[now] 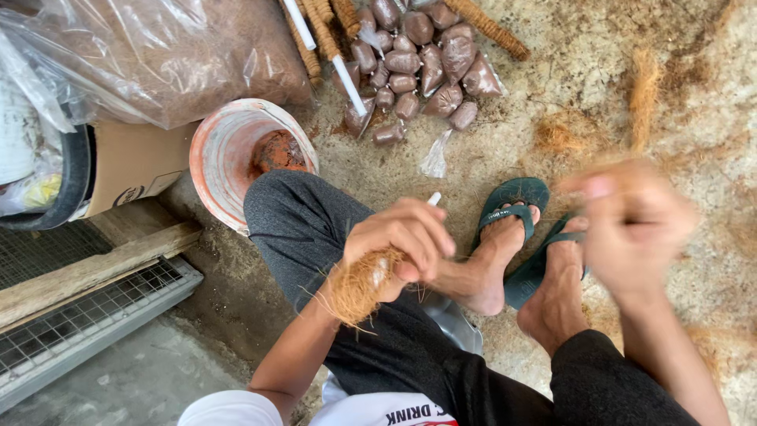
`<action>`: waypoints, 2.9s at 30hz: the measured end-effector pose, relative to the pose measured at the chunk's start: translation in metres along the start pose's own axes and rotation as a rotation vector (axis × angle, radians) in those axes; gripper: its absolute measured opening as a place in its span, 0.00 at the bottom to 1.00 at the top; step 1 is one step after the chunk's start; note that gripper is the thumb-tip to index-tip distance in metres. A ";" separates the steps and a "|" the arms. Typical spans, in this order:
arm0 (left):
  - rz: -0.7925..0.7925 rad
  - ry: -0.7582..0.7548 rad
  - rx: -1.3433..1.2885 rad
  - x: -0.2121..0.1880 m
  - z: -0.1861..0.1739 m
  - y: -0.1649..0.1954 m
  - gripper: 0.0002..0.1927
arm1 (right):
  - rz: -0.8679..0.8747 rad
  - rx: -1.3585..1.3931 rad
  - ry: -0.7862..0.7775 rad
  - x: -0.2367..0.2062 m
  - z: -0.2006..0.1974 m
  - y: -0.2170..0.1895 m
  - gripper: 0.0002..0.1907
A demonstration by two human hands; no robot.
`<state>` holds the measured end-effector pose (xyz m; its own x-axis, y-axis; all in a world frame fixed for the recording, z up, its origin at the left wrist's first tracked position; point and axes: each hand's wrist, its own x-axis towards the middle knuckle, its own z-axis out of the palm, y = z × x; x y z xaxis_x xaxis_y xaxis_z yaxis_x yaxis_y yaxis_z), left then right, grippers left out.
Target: The person sits on the floor and wraps coconut fiber around white plastic rods by hand. They repeatedly pull strands from a larger bundle, align them, and wind them tightly around the rods to form brush heads. Finished rods are placed aside, and loose fibers are discarded on the floor.
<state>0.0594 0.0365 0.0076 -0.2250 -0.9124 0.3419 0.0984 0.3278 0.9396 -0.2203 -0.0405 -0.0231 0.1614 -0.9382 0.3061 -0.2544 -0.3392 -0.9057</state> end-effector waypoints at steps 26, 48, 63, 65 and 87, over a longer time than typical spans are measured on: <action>0.067 0.513 0.017 0.006 0.012 0.011 0.23 | 0.031 0.321 -0.425 -0.029 0.078 -0.012 0.14; 0.108 0.526 -0.049 0.011 0.019 0.002 0.19 | -0.169 0.172 -0.284 -0.009 0.006 0.014 0.10; 0.178 0.521 0.168 0.013 0.030 0.001 0.21 | 0.059 0.133 -0.553 0.019 0.075 -0.057 0.15; 0.204 0.505 0.175 0.016 0.030 0.001 0.21 | 0.124 0.118 -0.569 0.018 0.075 -0.060 0.17; 0.137 0.548 0.117 0.004 0.022 -0.011 0.17 | -0.468 -0.635 -0.174 0.031 0.051 -0.010 0.23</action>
<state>0.0359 0.0342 -0.0008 0.3208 -0.8433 0.4312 -0.0235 0.4480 0.8937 -0.1640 -0.0628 -0.0191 0.5183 -0.6832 0.5144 -0.6088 -0.7172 -0.3392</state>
